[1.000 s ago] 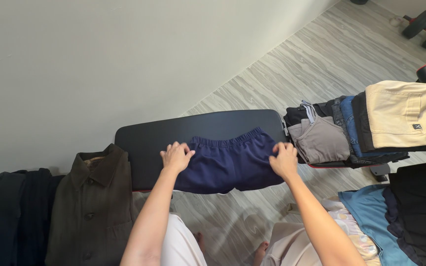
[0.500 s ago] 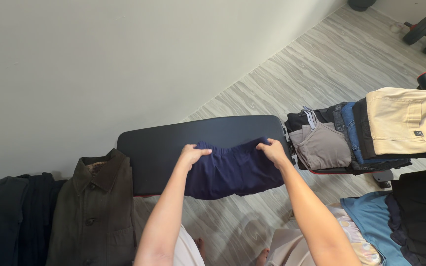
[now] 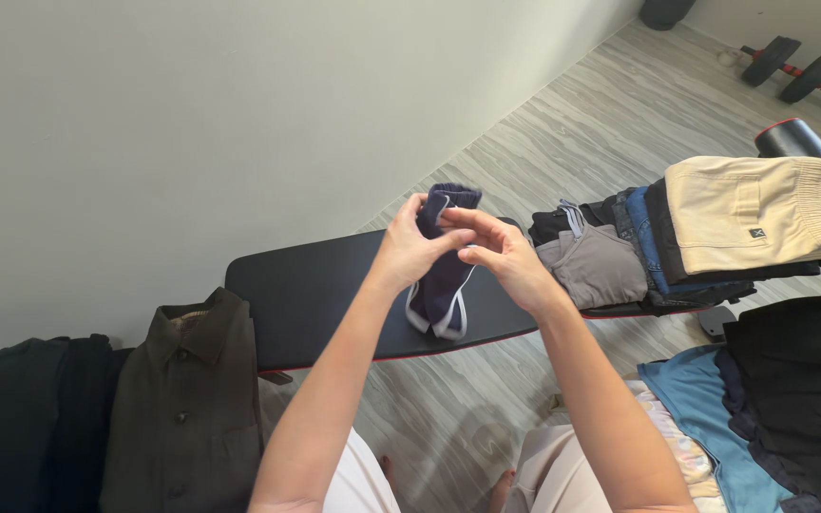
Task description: The person folds various clothing items including shorts, pants, and t-shirts on a bench. They handle each item individually, smoothing and folding them into neat stacks.
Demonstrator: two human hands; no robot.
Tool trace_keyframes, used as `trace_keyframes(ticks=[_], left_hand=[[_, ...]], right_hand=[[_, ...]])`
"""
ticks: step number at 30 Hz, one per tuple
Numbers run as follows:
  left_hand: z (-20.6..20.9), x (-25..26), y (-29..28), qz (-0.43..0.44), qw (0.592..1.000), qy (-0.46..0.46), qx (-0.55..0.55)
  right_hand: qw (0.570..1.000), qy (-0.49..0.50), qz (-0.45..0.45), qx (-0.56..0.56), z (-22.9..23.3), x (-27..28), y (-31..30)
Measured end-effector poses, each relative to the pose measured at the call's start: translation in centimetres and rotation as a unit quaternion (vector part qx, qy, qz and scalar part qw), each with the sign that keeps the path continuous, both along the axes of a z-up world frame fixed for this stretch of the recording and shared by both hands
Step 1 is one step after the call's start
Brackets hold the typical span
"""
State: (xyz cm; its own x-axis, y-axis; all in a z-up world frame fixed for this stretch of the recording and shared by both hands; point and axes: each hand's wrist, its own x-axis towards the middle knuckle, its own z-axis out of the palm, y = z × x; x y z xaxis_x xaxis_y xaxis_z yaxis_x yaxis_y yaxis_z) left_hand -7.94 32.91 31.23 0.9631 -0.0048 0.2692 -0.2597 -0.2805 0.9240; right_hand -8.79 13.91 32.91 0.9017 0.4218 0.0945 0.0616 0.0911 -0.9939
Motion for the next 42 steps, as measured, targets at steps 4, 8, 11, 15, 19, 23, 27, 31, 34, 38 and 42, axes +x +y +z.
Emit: trace_keyframes(ticks=[4,8,11,15,19,23,27,31,34,38,42], left_hand=[[3.4,-1.7,1.1,-0.062,0.992,0.057,-0.091],[4.8,-2.5,1.9,-0.122,0.983,0.065,-0.121],[4.7,-2.4,2.4,-0.169,0.969,0.059,-0.171],[4.3,-2.1,4.2,-0.142,0.98,0.085,-0.112],[4.6,-2.6,5.6,-0.109,0.989,0.093,-0.047],[5.2,-3.1,5.4,-0.127,0.985,-0.094,0.071],[6.1,-2.8,5.2,-0.09,0.981,-0.037,0.169],[6.6,-2.6,5.7,-0.08,0.972,-0.007,0.219],[7.0,-2.6,6.6,-0.085,0.959,0.0,0.269],[6.9,-3.0,7.6,-0.114,0.943,0.036,0.309],[6.7,-3.2,7.7,-0.129,0.943,0.049,0.302]], right_hand=[[0.972,-0.178,-0.145,-0.059,1.6,-1.1,-0.8],[0.983,-0.058,-0.17,-0.042,1.2,-0.4,-1.4],[0.999,0.014,-0.036,-0.031,-0.5,-0.4,-1.7],[0.991,-0.016,-0.042,-0.126,-2.4,0.3,-2.7],[0.981,-0.106,-0.059,-0.149,-2.8,1.4,-3.5],[0.934,-0.285,-0.073,-0.203,-3.5,1.4,-3.5],[0.905,-0.316,-0.069,-0.277,-4.7,0.5,-2.6],[0.894,-0.349,-0.061,-0.275,-5.6,-0.8,-1.5],[0.902,-0.327,-0.073,-0.273,-4.7,-0.8,-1.5],[0.877,-0.345,0.03,-0.333,-2.9,-0.3,-2.1],[0.839,-0.28,0.097,-0.456,-1.3,-0.1,-1.6]])
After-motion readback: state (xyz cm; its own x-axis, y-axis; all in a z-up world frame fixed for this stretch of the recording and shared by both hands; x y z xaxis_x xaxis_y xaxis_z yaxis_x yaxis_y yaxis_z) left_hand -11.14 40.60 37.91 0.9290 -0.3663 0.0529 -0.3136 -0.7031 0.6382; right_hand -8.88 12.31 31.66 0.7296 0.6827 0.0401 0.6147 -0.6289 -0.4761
